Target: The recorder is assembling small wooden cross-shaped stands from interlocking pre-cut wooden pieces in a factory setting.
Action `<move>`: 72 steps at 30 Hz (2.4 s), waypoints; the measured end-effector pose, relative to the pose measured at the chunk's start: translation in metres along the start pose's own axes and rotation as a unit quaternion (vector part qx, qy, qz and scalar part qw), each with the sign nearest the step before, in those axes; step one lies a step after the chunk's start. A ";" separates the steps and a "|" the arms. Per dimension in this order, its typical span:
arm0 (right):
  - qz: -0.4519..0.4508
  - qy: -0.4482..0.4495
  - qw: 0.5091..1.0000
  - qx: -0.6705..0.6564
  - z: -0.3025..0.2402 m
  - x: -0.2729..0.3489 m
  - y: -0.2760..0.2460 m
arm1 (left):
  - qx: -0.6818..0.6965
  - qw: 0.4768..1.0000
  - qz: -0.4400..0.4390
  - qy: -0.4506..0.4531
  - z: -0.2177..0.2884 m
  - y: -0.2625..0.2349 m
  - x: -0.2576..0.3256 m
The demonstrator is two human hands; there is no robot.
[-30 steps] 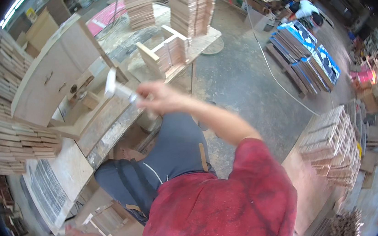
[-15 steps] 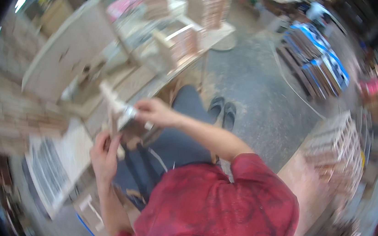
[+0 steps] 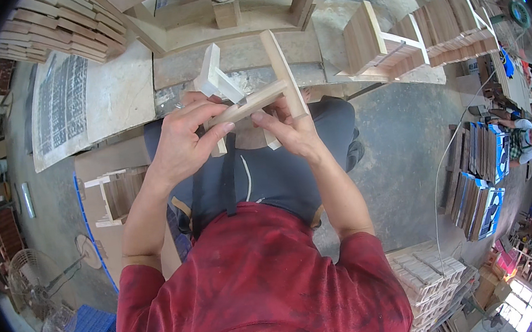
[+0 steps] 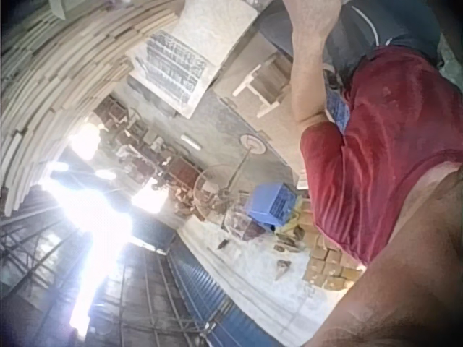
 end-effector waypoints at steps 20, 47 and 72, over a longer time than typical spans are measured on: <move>-0.080 -0.077 0.990 0.087 0.026 -0.045 0.033 | 0.205 0.924 -0.158 -0.281 -0.095 -0.023 -0.025; 0.150 0.006 0.987 -0.063 0.031 -0.113 0.006 | 0.068 0.983 0.037 -0.164 -0.066 -0.008 -0.080; 0.220 -0.091 0.965 0.113 0.048 -0.238 -0.036 | -0.019 0.980 0.175 -0.094 -0.092 -0.029 -0.196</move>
Point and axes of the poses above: each hand's wrist, its own x-axis away from the middle knuckle, its own y-axis out of the palm, z = x × y, the point moved 4 cm from there along -x, towards the middle knuckle, and after that the axes turned 15 degrees about -y, right-handed, at the moved point
